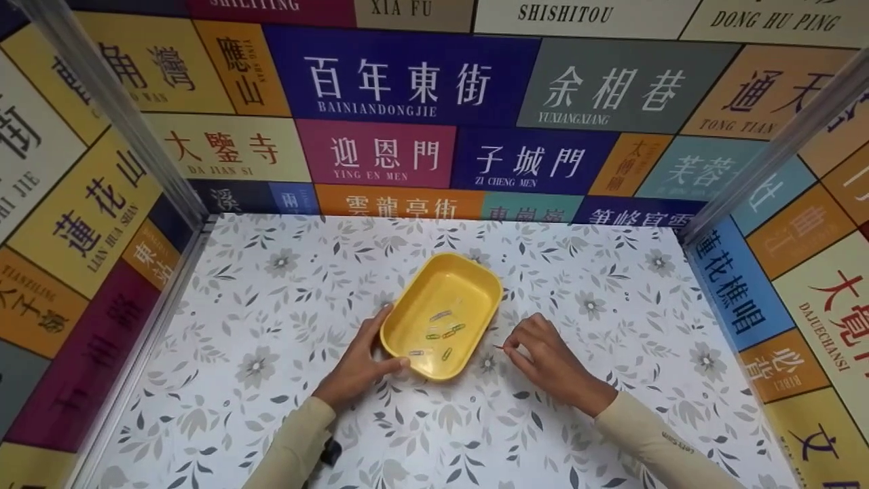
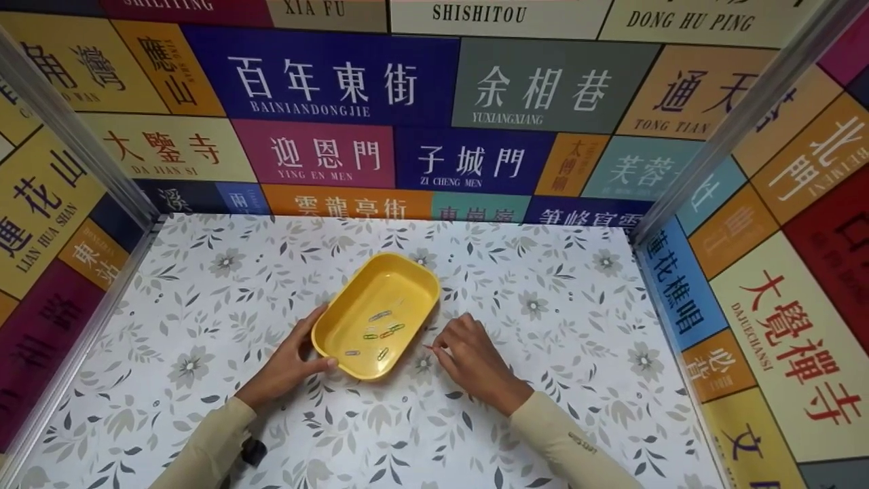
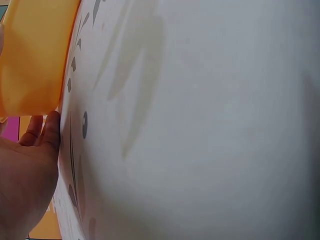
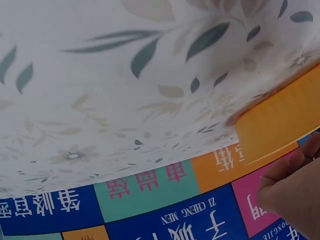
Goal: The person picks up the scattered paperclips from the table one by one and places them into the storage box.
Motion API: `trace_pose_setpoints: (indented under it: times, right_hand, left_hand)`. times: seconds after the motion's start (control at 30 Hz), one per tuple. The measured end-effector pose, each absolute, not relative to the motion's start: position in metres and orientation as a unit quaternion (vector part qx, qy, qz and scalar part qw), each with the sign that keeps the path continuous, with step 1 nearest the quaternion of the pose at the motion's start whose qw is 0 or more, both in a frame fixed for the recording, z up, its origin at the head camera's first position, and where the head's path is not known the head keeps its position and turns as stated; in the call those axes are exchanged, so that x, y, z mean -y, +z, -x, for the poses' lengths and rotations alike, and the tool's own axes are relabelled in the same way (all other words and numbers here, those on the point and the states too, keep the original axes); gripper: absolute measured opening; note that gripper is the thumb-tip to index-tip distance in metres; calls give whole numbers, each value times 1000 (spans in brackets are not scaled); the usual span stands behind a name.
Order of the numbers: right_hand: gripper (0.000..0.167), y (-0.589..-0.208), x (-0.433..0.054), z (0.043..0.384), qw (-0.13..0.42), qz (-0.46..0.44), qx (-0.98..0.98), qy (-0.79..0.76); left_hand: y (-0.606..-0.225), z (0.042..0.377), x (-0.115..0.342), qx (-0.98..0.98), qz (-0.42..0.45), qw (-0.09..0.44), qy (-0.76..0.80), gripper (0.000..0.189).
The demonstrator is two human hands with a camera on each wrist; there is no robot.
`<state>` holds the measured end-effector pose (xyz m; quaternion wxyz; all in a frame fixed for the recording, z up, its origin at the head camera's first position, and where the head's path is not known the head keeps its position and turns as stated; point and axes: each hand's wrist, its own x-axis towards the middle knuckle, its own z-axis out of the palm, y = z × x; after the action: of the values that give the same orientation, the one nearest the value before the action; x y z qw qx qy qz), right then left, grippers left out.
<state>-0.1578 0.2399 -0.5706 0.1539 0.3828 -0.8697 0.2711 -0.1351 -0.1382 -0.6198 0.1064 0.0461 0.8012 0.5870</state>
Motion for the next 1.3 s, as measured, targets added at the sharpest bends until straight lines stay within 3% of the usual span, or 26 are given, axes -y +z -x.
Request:
trace_pose_setpoints:
  times: [0.37, 1.0, 1.3]
  right_hand:
    - [17, -560, -226, 174, 148, -391, 870, 263]
    - [3, -547, -204, 202, 51, -369, 905, 204]
    - [8, -552, -196, 212, 26, -375, 910, 175]
  left_hand:
    - [-621, 135, 137, -804, -28, 109, 584, 115]
    - [-620, 135, 138, -801, -48, 103, 587, 109]
    - [-619, 134, 137, -803, -30, 109, 585, 110]
